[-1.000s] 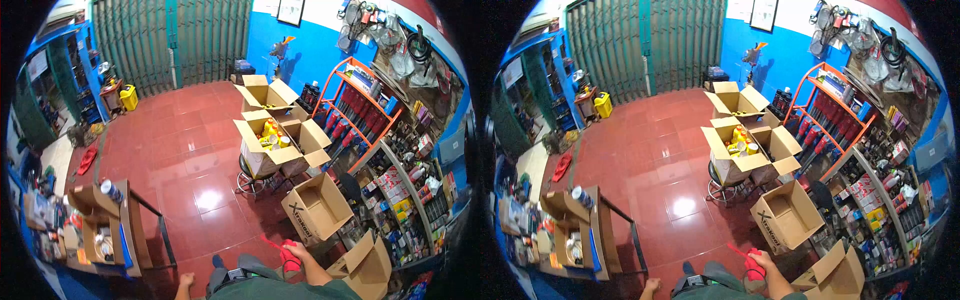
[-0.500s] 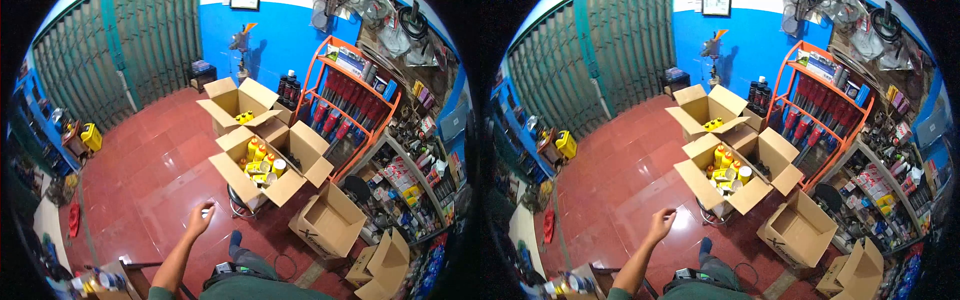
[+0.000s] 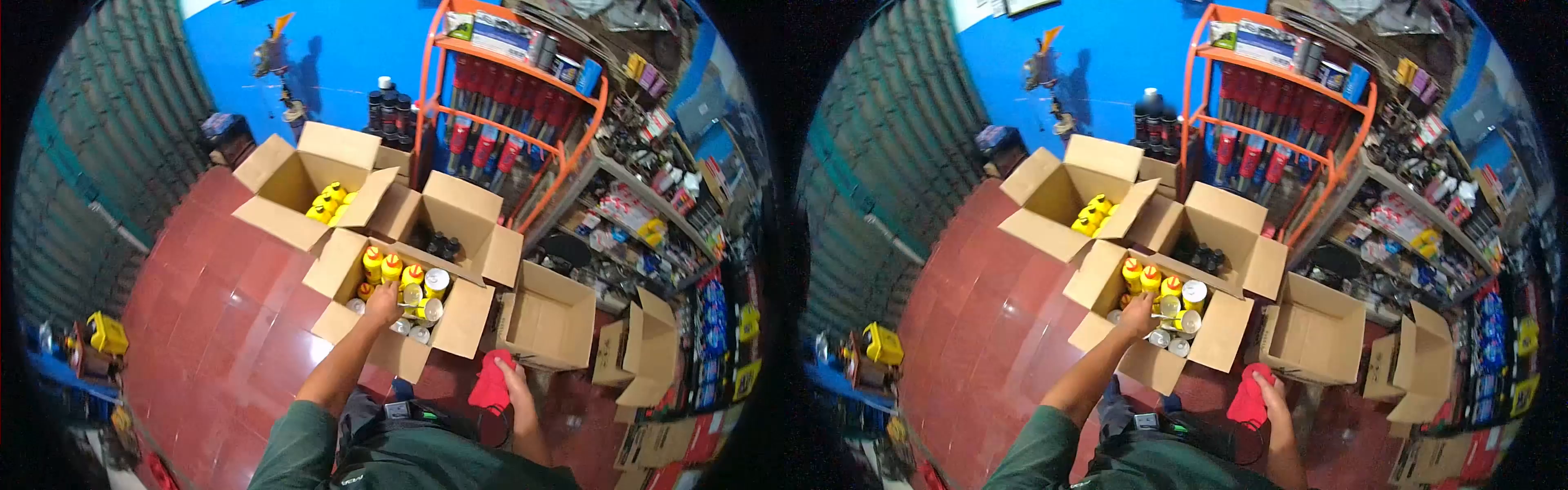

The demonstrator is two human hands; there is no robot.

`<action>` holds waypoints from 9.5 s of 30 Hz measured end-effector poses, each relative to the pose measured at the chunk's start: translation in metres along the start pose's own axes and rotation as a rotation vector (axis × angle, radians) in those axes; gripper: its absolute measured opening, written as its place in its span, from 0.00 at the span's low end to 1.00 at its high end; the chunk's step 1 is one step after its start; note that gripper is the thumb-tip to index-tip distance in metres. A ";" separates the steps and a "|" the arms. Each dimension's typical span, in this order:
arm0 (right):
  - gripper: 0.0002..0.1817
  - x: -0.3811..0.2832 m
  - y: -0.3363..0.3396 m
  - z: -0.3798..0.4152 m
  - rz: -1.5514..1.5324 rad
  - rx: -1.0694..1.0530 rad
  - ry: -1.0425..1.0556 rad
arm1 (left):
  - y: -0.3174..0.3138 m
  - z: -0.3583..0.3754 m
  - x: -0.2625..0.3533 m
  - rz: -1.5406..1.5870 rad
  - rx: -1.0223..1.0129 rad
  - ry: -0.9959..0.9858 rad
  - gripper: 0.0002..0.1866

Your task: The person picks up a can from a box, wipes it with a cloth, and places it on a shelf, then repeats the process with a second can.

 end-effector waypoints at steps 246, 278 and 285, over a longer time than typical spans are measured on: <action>0.31 -0.180 -0.230 0.203 0.004 -0.319 0.486 | 0.144 0.035 0.126 1.569 -0.723 -0.123 0.35; 0.43 -0.034 0.277 0.200 -0.603 0.079 0.316 | -0.206 0.105 0.644 1.532 -1.725 0.081 0.41; 0.26 -0.013 0.428 0.219 -0.901 0.239 0.383 | -0.303 0.146 0.805 1.364 -1.794 -0.065 0.37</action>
Point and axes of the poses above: each hand's wrist, its own z-axis away from the middle knuckle, its own y-axis out of the back of the hand, x = y × z, the point moved 5 cm from there along -z, towards the middle knuckle, and after that the axes turned 2 degrees about -y, right-handed, at the moved point
